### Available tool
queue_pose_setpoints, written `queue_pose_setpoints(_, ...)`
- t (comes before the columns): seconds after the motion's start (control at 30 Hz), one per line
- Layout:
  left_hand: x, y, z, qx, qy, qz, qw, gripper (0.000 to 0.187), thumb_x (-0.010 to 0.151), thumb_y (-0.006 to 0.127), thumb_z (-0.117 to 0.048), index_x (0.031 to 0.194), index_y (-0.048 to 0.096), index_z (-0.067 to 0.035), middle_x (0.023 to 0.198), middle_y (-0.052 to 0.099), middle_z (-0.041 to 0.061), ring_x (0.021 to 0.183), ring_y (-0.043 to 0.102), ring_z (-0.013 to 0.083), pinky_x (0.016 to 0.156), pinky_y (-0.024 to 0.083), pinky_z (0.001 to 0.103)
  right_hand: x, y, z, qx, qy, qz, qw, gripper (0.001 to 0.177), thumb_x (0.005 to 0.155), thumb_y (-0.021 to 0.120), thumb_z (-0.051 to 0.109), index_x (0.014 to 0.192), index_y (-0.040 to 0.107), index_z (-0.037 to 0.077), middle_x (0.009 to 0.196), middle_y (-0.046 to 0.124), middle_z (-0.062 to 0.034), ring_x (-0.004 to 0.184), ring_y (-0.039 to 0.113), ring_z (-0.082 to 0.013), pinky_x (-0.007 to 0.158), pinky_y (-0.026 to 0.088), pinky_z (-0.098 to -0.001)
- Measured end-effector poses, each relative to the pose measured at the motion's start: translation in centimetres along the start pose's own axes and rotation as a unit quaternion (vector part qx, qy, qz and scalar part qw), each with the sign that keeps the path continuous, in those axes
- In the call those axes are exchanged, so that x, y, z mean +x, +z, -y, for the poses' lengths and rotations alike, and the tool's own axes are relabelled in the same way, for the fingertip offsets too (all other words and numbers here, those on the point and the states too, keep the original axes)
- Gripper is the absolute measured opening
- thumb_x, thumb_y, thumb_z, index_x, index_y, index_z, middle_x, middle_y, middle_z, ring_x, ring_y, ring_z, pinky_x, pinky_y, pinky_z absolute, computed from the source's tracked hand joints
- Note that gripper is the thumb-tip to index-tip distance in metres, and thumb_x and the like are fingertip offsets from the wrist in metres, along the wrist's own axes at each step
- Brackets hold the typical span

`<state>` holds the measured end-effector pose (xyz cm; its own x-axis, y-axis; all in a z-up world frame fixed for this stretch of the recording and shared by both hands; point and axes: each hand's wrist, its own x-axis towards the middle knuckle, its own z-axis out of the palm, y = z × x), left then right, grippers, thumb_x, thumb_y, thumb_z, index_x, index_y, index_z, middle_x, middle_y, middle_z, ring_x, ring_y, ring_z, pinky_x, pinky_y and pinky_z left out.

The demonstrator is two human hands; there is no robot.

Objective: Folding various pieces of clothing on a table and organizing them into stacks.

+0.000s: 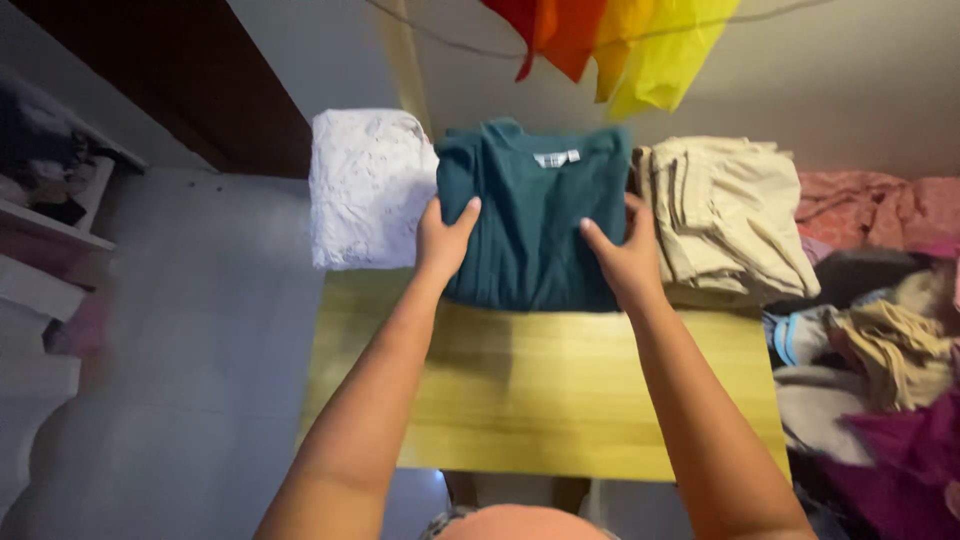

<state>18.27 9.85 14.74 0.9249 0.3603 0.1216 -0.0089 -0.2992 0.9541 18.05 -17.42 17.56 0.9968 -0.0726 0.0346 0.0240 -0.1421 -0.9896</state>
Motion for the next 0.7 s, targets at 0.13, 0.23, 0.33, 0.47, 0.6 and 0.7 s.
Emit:
queue_pose_setpoints(0.13,3.8,1.4,4.2,0.154,0.132,-0.042,0.978,0.078,0.090,0.075,-0.044,0.148,0.042,-0.003,0.144,0.051,0.027,0.132,0.049,0.0436,0.109,0.040,0.051,4.4,3.3,-3.6,-0.171,-0.172,-0.084,0.966,0.074,0.086,0.081,0.016,0.147,0.042,0.002,0.135,0.059,-0.0210,0.119,0.059,-0.0311,0.104,0.048,-0.0407)
queue_pose_setpoints(0.23,2.1,1.4,5.0,0.326,0.258,0.037,0.909,0.099,0.086,0.077,-0.046,0.159,0.021,-0.011,0.162,0.027,0.027,0.146,0.029,0.0456,0.115,0.027,0.058,4.6,4.7,-8.8,-0.318,-0.248,-0.035,0.914,0.064,0.092,0.076,0.021,0.148,0.048,0.013,0.145,0.055,-0.0202,0.132,0.056,-0.0373,0.112,0.046,-0.0443)
queue_pose_setpoints(0.33,1.2,1.6,5.6,0.423,0.165,0.219,0.864,0.103,0.083,0.078,-0.051,0.160,0.014,-0.024,0.166,0.018,0.020,0.151,0.023,0.0384,0.117,0.024,0.057,3.2,6.2,-9.3,-0.461,-0.202,0.058,0.862,0.057,0.097,0.070,0.029,0.150,0.050,0.025,0.157,0.044,-0.0177,0.141,0.047,-0.0404,0.109,0.044,-0.0510)
queue_pose_setpoints(0.47,0.7,1.9,5.9,0.465,0.101,0.278,0.834,0.111,0.078,0.082,-0.049,0.162,0.014,-0.028,0.168,0.020,0.018,0.152,0.026,0.0341,0.119,0.027,0.053,1.7,5.8,-9.3,-0.486,-0.129,0.099,0.859,0.059,0.100,0.064,0.035,0.155,0.045,0.028,0.163,0.035,-0.0189,0.144,0.040,-0.0413,0.108,0.041,-0.0541)
queue_pose_setpoints(0.6,0.2,2.3,5.6,0.485,0.129,0.278,0.819,0.110,0.079,0.082,-0.046,0.164,0.014,-0.026,0.167,0.023,0.019,0.151,0.029,0.0353,0.117,0.029,0.054,-0.7,3.6,-9.4,-0.461,-0.148,0.104,0.868,0.072,0.089,0.071,0.031,0.154,0.042,0.023,0.161,0.036,-0.0196,0.142,0.041,-0.0426,0.110,0.041,-0.0523)
queue_pose_setpoints(0.7,-1.3,4.1,4.6,0.488,0.139,0.236,0.829,0.111,0.077,0.084,-0.039,0.162,0.016,-0.019,0.164,0.025,0.023,0.149,0.029,0.0391,0.117,0.028,0.056,-3.6,0.4,-9.9,-0.401,-0.164,0.099,0.896,0.081,0.075,0.072,0.017,0.152,0.046,0.016,0.157,0.038,-0.0249,0.140,0.042,-0.0439,0.111,0.042,-0.0487)
